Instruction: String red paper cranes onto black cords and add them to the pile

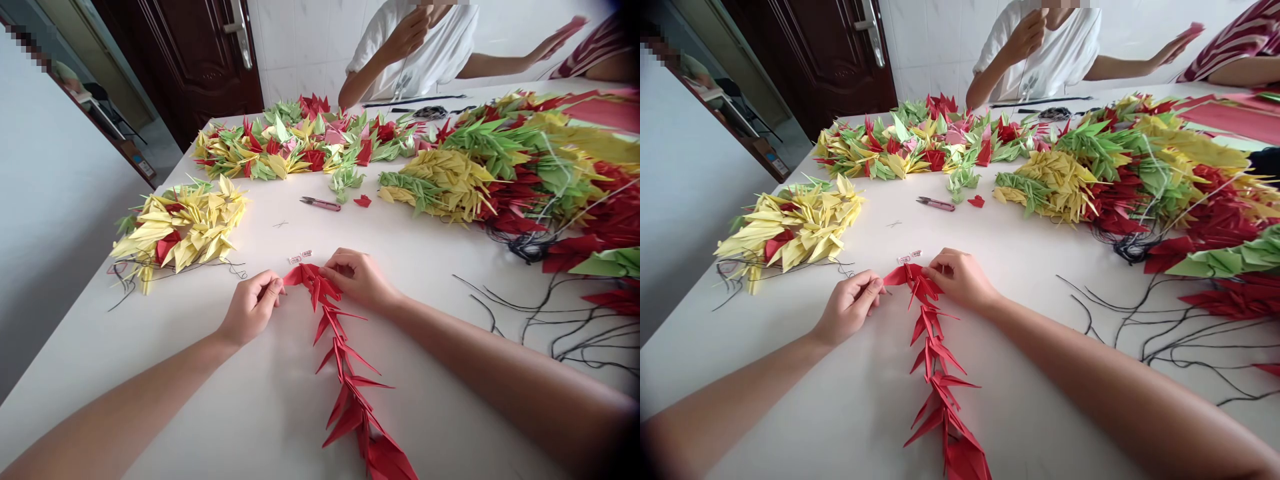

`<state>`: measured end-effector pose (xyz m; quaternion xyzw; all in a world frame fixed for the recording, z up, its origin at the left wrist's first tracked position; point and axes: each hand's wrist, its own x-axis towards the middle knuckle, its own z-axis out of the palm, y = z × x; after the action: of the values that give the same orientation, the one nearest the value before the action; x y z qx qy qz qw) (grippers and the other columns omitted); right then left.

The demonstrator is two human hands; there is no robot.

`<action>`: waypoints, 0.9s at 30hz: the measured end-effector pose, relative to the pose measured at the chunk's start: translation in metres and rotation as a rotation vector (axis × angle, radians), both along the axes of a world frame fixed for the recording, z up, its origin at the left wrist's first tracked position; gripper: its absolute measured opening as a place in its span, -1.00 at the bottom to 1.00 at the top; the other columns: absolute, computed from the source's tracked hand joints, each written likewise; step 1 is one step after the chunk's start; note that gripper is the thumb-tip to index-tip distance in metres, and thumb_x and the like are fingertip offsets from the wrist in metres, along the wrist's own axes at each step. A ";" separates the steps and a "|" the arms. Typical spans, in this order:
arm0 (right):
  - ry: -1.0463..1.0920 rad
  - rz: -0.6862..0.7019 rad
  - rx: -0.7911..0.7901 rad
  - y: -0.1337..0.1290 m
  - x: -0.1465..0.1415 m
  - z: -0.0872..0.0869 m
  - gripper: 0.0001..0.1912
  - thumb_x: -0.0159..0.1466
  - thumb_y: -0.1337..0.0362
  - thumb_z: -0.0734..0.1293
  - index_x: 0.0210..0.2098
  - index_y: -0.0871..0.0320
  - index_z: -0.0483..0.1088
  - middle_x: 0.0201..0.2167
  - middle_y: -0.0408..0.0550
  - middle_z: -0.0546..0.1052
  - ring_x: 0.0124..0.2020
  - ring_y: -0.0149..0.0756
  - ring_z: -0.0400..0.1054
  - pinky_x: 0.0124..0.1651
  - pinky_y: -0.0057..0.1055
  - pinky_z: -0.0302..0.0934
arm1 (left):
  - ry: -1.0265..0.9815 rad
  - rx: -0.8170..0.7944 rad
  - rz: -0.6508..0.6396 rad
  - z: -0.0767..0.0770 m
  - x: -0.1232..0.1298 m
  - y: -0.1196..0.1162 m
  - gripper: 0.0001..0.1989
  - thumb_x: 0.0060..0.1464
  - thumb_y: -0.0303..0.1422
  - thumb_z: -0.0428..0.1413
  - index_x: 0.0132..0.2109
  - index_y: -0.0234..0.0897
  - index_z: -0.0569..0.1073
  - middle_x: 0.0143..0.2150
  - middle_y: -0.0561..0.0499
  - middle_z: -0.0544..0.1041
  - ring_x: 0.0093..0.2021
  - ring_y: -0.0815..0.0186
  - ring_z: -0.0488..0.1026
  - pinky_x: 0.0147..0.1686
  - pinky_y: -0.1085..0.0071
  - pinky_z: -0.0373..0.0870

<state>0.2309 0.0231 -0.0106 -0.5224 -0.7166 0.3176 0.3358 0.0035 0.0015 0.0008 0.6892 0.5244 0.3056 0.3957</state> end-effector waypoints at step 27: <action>0.373 -0.745 0.272 0.012 0.010 -0.009 -0.70 0.26 0.19 0.24 -0.02 0.07 0.33 0.04 0.03 0.39 -0.26 -0.36 0.30 -0.28 -0.37 0.21 | -0.094 -0.076 -0.058 0.004 0.001 -0.002 -0.73 0.15 -0.20 0.04 -0.41 -0.28 0.35 -0.56 0.13 0.28 -0.56 0.46 0.21 -0.54 0.52 0.19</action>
<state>0.2413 0.0349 -0.0193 -0.6300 -0.4416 0.1663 0.6168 0.0050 -0.0010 0.0052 0.6736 0.4960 0.3060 0.4545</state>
